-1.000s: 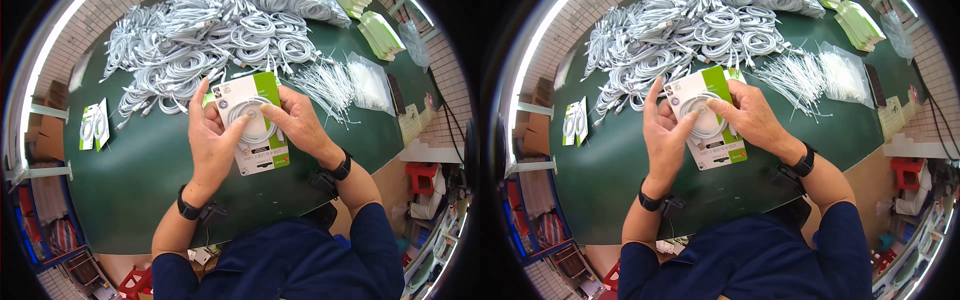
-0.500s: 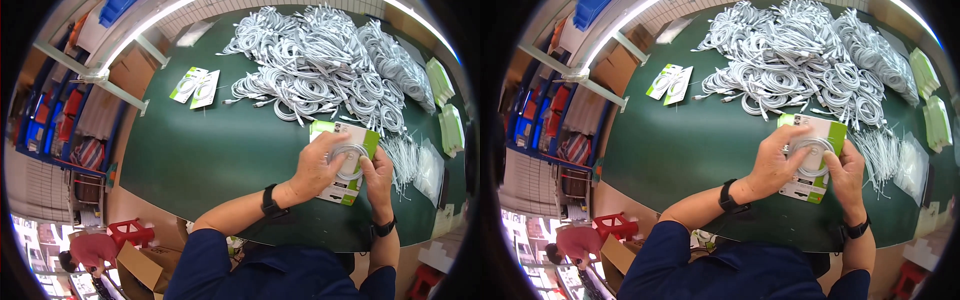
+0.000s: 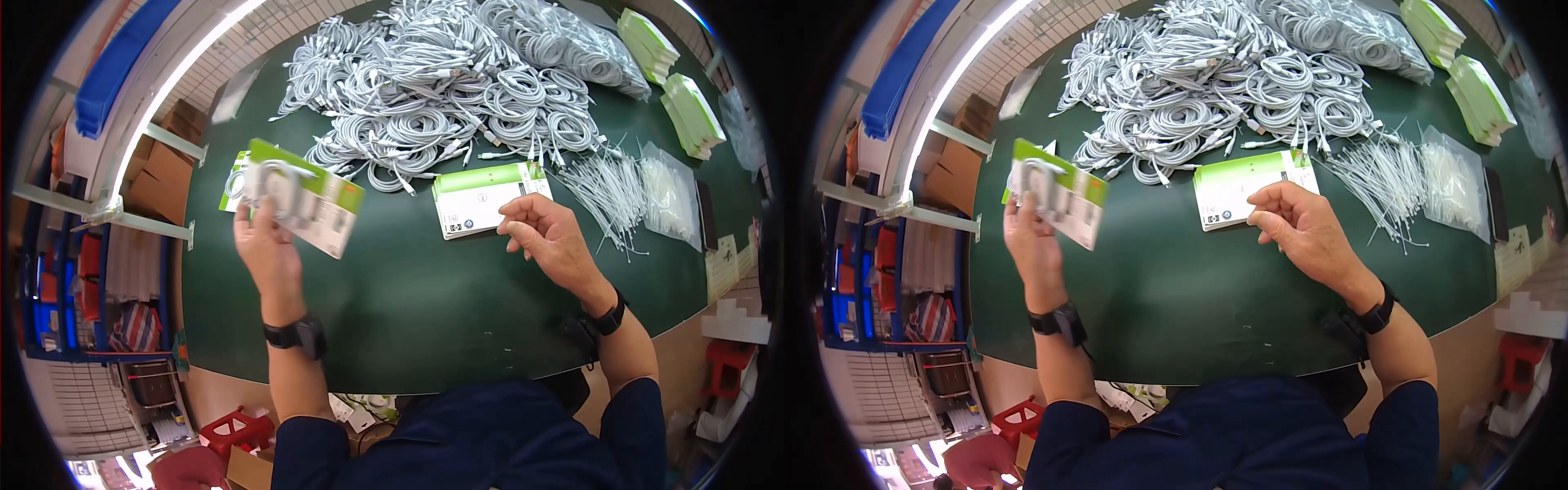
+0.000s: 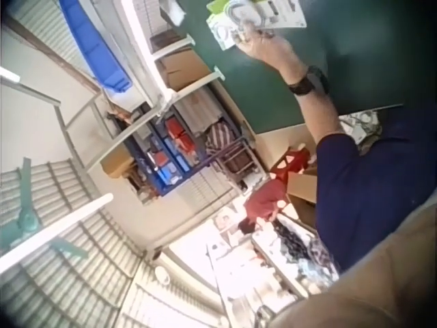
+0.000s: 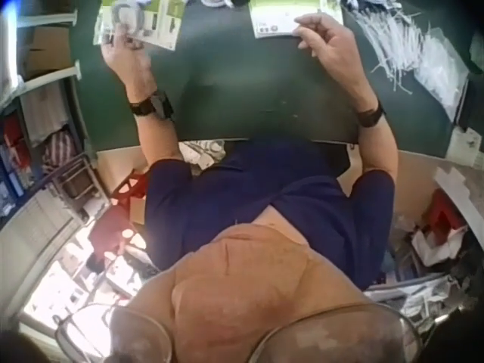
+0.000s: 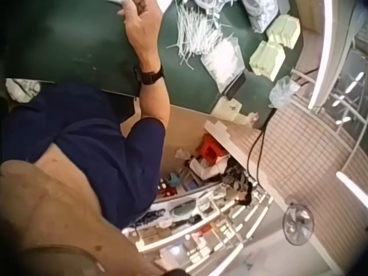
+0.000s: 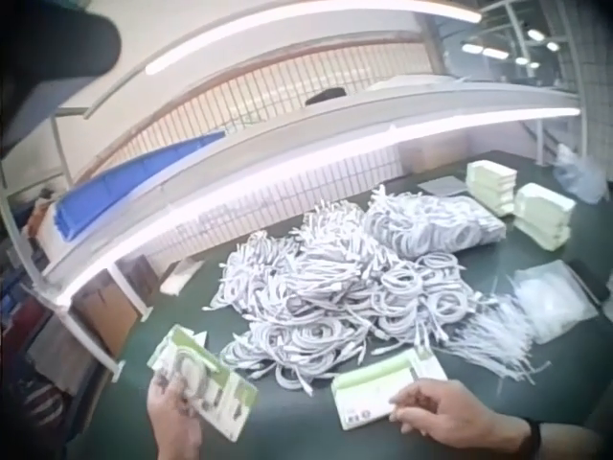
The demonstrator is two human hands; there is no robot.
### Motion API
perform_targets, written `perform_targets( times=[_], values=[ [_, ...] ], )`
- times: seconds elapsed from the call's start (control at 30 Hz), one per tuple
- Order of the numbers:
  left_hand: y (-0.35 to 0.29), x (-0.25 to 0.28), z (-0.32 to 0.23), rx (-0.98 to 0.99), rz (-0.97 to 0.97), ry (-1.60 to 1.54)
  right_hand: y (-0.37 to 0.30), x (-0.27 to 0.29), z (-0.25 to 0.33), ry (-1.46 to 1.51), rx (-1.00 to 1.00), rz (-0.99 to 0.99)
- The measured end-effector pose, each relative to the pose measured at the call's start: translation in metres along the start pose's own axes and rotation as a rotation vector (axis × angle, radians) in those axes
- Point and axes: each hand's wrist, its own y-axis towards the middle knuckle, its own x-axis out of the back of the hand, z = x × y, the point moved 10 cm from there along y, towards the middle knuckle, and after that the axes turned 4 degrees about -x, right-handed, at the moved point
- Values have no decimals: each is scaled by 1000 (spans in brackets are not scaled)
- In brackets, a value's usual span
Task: The person picks up a cable and a cardboard backing, aligns the cable onto the backing, and secures it by threading a zip tie through the holes and tightening it. After setting the finished unit aside, they repeat the process with another cable, backing, and zip tie.
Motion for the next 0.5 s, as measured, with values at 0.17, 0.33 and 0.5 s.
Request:
perform_targets(
  times=[0.17,0.33,0.5],
  values=[
    [36,71,31,234,-263,-131,1,-5,-7,-40,-24,32],
    [21,49,72,300,-88,-42,6,-3,-12,-44,-24,19],
    [7,-50,63,158,262,294,7,0,-15,-72,-41,21]
  ],
)
